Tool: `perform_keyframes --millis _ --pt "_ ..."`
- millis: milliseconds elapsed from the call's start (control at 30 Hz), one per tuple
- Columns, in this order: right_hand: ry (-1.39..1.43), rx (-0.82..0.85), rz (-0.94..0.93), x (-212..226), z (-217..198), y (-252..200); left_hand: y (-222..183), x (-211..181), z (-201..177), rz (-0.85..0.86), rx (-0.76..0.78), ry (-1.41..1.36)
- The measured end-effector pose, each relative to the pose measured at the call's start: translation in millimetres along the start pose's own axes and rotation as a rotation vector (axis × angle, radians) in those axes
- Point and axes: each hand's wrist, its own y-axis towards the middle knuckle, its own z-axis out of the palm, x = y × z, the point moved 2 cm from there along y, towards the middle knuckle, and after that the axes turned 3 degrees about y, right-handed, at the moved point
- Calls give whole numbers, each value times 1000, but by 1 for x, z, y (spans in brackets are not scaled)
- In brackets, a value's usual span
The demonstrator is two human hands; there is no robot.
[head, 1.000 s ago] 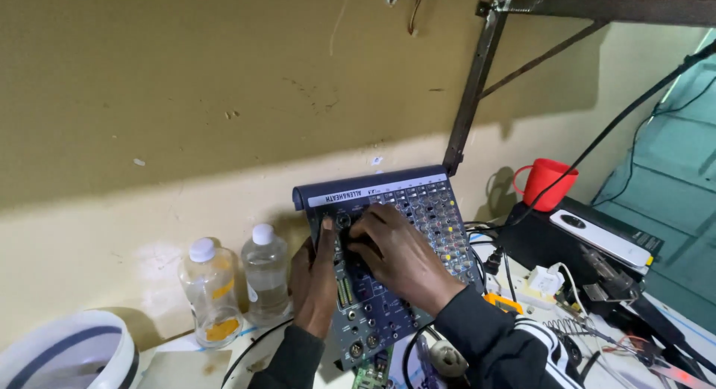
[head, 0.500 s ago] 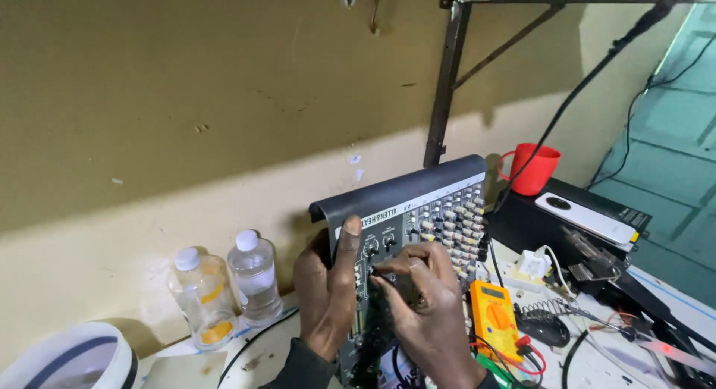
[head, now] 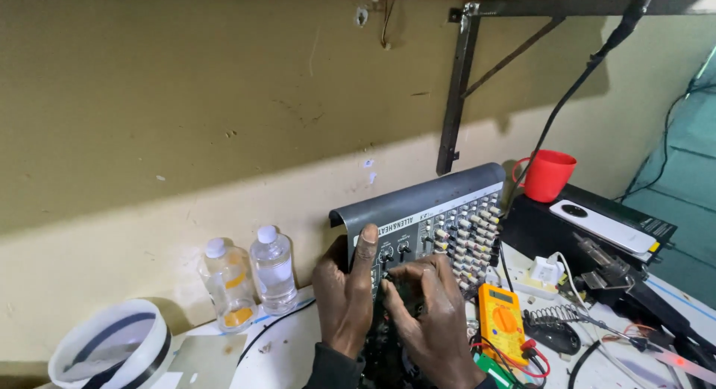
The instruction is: Disassembling an audio mixer and inspecting internal circuit boards for repair.
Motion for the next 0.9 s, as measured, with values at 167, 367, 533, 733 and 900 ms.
perform_keyframes --millis 167,367,533,733,900 --pt "-67 4 -37 -4 6 -6 -1 0 0 -47 4 17" --pt "-73 25 -88 -1 3 -4 -3 -1 -1 -37 7 36" --pt "24 -2 -59 7 -2 2 -2 -3 -1 -70 -3 60" --pt "-11 2 -13 10 2 1 1 4 -2 -93 -17 37" --pt "-7 -48 106 6 7 -2 1 6 -3 -6 -25 24"
